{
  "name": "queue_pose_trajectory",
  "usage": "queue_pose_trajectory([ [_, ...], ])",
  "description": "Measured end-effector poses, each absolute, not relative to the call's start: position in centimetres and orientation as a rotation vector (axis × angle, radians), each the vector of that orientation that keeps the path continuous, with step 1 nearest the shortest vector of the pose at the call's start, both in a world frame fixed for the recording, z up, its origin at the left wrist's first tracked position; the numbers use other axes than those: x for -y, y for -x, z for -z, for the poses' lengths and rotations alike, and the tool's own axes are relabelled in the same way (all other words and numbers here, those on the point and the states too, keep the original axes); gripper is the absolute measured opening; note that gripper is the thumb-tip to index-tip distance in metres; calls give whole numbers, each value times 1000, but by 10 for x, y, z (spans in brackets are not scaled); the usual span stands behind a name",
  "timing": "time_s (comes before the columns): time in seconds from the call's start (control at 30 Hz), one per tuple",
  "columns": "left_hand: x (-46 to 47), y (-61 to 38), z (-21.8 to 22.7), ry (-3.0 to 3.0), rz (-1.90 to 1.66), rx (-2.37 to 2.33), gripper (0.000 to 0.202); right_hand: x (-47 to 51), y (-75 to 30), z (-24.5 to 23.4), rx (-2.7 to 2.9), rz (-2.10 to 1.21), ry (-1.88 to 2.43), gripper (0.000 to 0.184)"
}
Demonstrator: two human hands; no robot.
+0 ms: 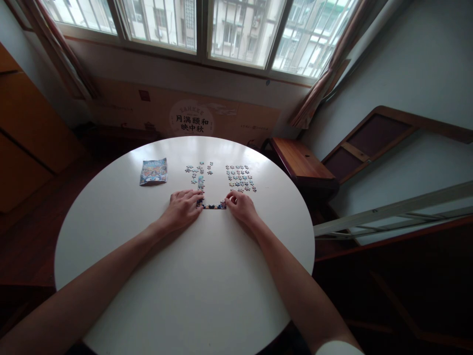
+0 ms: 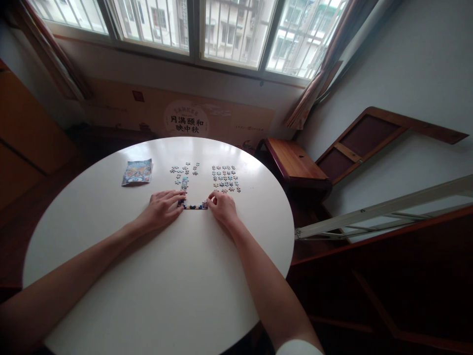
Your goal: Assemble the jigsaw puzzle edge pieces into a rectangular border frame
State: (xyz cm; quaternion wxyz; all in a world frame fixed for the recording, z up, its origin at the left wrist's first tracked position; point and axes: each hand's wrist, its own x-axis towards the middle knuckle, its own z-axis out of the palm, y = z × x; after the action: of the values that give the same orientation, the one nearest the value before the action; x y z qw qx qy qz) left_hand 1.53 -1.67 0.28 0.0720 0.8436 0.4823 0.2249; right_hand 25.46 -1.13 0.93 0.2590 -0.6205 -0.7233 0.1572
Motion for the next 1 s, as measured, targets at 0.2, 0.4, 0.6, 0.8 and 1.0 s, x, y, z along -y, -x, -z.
queue_pose_trajectory([
  [0.2, 17, -16, -3, -2539, -673, -1455, 32, 10, -255, -8, 1962, -420, 1670, 11],
  [0.4, 17, -16, -3, -2541, -693, -1461, 31, 11, -255, -8, 1952, -421, 1676, 10],
  [0.6, 17, -16, -3, -2529, -678, -1474, 31, 10, -255, -9, 1957, -425, 1683, 11],
  [0.8, 18, -16, -4, -2514, -693, -1473, 30, 10, -255, -8, 1963, -423, 1680, 11],
  [1.0, 18, -15, -4, -2519, -692, -1473, 28, 11, -255, -8, 1963, -427, 1672, 11],
])
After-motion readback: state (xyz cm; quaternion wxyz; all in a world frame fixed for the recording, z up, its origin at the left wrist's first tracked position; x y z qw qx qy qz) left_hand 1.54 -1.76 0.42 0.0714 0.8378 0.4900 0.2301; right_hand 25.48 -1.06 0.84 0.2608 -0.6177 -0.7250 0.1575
